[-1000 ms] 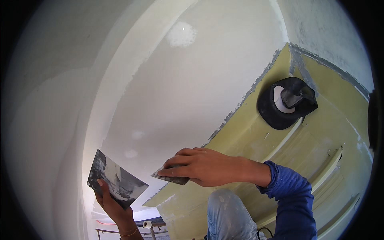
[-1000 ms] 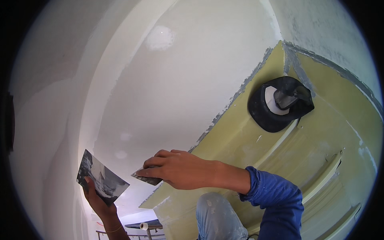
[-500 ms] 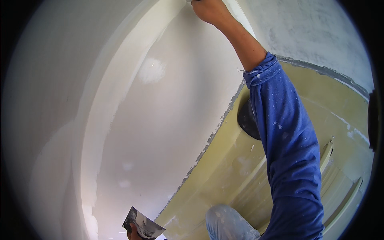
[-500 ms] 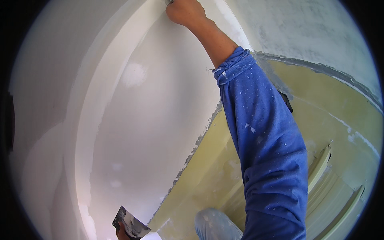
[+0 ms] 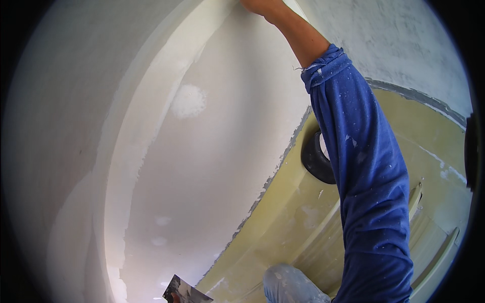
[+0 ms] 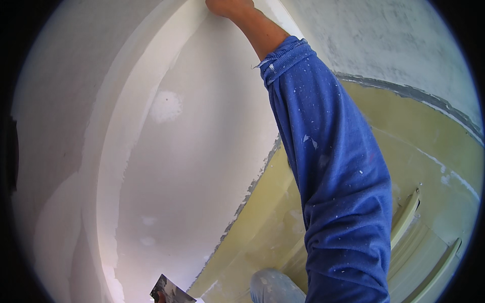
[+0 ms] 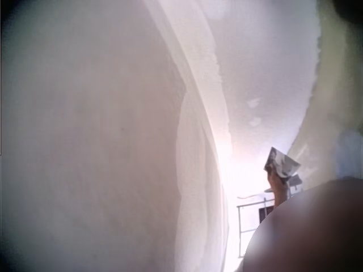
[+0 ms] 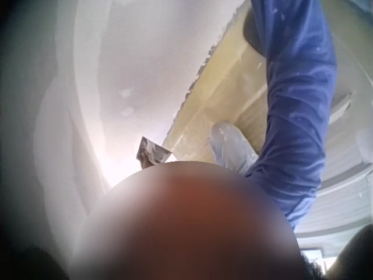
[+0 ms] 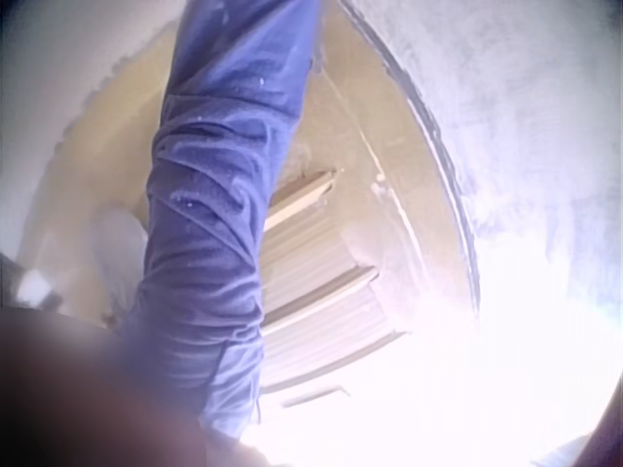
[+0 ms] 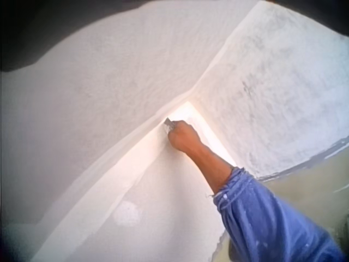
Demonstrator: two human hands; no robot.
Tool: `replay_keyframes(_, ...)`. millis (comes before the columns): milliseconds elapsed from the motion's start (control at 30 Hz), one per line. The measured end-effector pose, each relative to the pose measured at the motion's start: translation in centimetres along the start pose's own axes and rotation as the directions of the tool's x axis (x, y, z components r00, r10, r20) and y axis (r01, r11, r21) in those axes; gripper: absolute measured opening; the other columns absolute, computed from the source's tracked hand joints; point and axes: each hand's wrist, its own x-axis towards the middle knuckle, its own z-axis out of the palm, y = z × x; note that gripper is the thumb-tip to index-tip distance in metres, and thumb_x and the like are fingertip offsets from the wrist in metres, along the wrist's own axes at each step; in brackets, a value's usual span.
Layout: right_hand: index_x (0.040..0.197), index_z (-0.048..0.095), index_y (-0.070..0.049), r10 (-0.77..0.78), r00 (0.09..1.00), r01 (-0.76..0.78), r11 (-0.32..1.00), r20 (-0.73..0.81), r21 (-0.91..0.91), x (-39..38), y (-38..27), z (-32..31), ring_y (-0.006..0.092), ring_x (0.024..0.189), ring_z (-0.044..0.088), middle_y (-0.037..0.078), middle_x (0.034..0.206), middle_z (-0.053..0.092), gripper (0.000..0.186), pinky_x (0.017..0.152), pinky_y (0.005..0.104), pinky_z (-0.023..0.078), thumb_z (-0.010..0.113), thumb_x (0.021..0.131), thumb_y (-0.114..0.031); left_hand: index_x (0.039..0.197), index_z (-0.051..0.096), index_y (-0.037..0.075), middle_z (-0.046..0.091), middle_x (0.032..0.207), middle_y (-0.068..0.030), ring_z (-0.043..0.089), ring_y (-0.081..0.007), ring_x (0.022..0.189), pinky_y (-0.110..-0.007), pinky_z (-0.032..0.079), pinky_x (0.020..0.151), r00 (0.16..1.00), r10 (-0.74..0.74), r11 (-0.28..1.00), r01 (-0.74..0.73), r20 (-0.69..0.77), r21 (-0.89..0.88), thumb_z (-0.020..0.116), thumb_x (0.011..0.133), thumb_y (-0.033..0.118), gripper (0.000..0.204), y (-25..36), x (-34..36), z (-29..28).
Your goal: The person applies plaster to a curved ceiling using a trowel and hawk. They repeatedly scoop plaster from the hawk and spread it along the ceiling surface, smoothing the material in continuous strokes.
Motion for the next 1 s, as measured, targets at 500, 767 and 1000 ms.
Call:
replay_keyframes(500, 0.131, 0.061, 0.0, 0.112, 0.987, -0.109, 0.994, 0.116, -0.031, -4.6, -5.4, 1.0, 0.0411, 0.12, 0.059, 0.024, 0.129, 0.062, 0.047, 0.102, 0.0544, 0.042, 0.048, 0.091, -0.021, 0.14, 0.047, 0.009, 0.061, 0.126, -0.013, 0.066, -0.0305, 0.105, -0.046, 0.062, 0.079, 0.998, -0.054, 0.999, 0.054, -0.011, -0.007, 0.059, 0.101, 0.033, 0.047, -2.5, 0.1, -3.3)
replay_keyframes(767, 0.116, 0.065, 0.001, -0.001, 1.0, 0.002, 0.995, 0.008, -0.1, -13.3, -11.9, 5.6, 0.0369, 0.104, 0.059, 0.019, 0.113, 0.064, 0.038, 0.089, 0.0518, 0.043, 0.052, 0.084, -0.015, 0.139, 0.047, 0.01, 0.061, 0.124, -0.0125, 0.067, -0.0302, 0.102, -0.046, 0.063, 0.076, 0.997, -0.074, 0.997, 0.074, 0.002, -0.027, 0.059, 0.101, 0.033, 0.046, -4.5, -0.3, -6.5)
replay_keyframes(1000, 0.105, 0.065, 0.002, -0.091, 0.994, 0.092, 0.995, -0.055, 0.022, -21.6, -16.9, 9.7, 0.0296, 0.097, 0.053, 0.011, 0.105, 0.06, 0.034, 0.086, 0.0477, 0.037, 0.066, 0.075, -0.015, 0.136, 0.05, 0.013, 0.063, 0.12, -0.011, 0.068, -0.029, 0.096, -0.046, 0.065, 0.069, 0.997, -0.069, 0.997, 0.068, -0.027, -0.044, 0.059, 0.101, 0.034, 0.042, -4.9, -1.9, -8.4)
